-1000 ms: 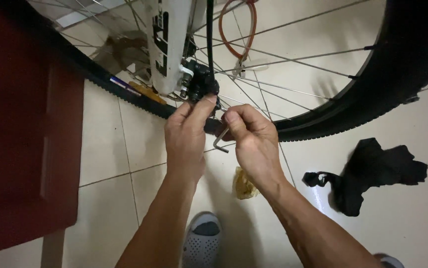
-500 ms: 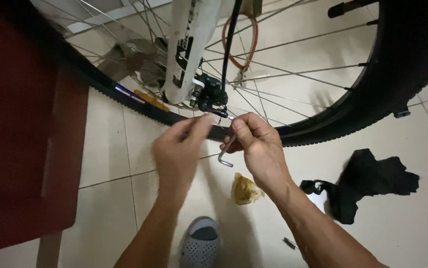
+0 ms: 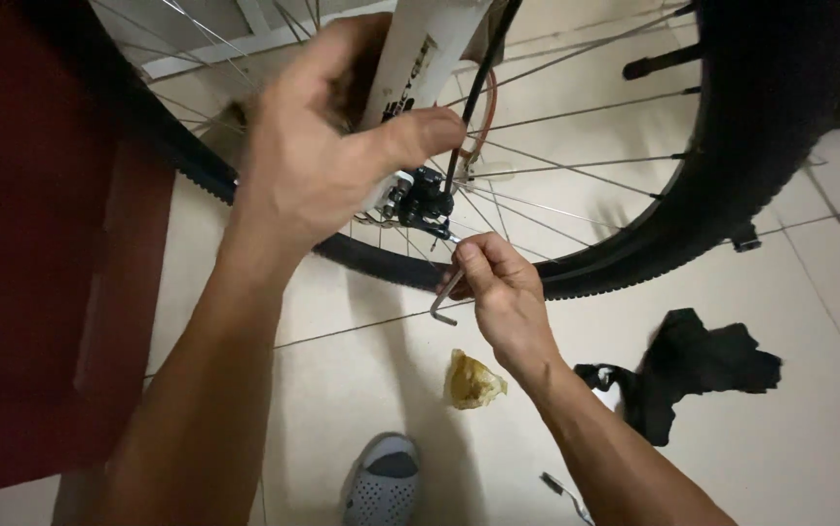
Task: The person uses an Allen key to tighten the bolts on the front brake caliper of a bicycle. They then spin the wheel to test the brake alignment and continue making adjustments to the caliper.
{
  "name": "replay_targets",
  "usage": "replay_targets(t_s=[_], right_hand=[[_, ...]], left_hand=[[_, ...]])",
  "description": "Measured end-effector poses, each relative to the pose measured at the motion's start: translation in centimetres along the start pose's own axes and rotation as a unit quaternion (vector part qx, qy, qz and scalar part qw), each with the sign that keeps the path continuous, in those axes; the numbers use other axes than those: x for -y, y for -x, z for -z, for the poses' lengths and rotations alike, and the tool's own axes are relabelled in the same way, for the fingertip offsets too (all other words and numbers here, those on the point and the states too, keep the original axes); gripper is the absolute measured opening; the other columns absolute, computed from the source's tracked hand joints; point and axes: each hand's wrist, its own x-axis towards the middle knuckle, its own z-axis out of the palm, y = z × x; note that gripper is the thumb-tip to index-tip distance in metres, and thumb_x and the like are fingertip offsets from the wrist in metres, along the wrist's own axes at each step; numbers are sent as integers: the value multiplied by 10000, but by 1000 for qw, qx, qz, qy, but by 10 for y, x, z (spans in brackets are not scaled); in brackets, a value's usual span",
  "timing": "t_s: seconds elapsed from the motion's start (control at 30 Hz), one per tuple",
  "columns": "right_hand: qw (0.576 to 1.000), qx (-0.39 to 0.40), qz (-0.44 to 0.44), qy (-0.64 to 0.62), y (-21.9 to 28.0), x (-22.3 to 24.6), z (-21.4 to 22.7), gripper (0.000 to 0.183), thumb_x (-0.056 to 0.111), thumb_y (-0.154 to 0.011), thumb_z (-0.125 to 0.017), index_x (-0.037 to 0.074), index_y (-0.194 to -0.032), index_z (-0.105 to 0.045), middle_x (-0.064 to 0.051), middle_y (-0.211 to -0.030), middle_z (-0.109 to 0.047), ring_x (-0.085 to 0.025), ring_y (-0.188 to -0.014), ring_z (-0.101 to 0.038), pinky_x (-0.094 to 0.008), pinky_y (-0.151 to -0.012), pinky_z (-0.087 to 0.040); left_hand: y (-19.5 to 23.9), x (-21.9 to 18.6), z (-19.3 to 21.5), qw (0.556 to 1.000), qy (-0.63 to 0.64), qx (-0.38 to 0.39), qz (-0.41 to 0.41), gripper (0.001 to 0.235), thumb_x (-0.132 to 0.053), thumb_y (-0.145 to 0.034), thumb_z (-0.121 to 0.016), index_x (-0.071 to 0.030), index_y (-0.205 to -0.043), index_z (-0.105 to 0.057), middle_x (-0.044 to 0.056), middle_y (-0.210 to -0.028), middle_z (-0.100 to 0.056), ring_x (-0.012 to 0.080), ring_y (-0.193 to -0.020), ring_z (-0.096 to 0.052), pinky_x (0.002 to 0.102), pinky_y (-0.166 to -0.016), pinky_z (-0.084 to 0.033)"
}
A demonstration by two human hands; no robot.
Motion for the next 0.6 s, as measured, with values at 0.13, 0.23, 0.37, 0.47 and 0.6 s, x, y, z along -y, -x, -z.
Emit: replay_targets(t_s=[0.13,0.23,0.37,0.47,0.6], right_hand=[[989,-99,-36,-99,4,-3,16,211,192,-1029,-544,15,-923,-585,-187,-756,-663,-303,-621,-670,-449,-564,-601],[980,-89,-66,164,26,-15,28,363,371,-1003,-524,78,-802,-600,-95,-680,-669,-209,-646,-609,-364,-682,-492],[893,3,-312,323,63,-100,51,255,283,-1067,-487,130,-1012,-683,-46,-849,-706,-144,-708,-636,-271,-617,-547],[815,94,-271,503,80,-300,113,306,381,-976,-491,249,-1167,-689,25,-1115,-700,-160,-979,-622,-283,-797,-514],[718,141,-348,585,132,-313,110,393,391,-879,-508,290,-1219,-679,-83,-1244,-687,-309,-1229,-629,-412,-1038,-511]], left_hand=[[-19,13,-15,999,30,31,16,573,-565,-722,-758,-130,-1077,-647,-12,-947,-740,114,-845,-723,251,-689,-611],[-26,23,-18,999,17,50,8,543,-631,-710,-734,-163,-966,-630,-26,-866,-662,133,-766,-623,259,-649,-529],[-27,24,-23,998,6,57,41,560,-705,-641,-694,-182,-836,-669,-54,-712,-639,110,-611,-578,265,-571,-483],[-24,11,-21,996,14,53,76,528,-652,-622,-742,-176,-846,-705,-35,-770,-704,129,-683,-642,294,-628,-535],[-18,-9,-23,977,-18,65,202,425,-508,-643,-838,-221,-944,-751,-39,-951,-785,165,-902,-731,352,-782,-537]])
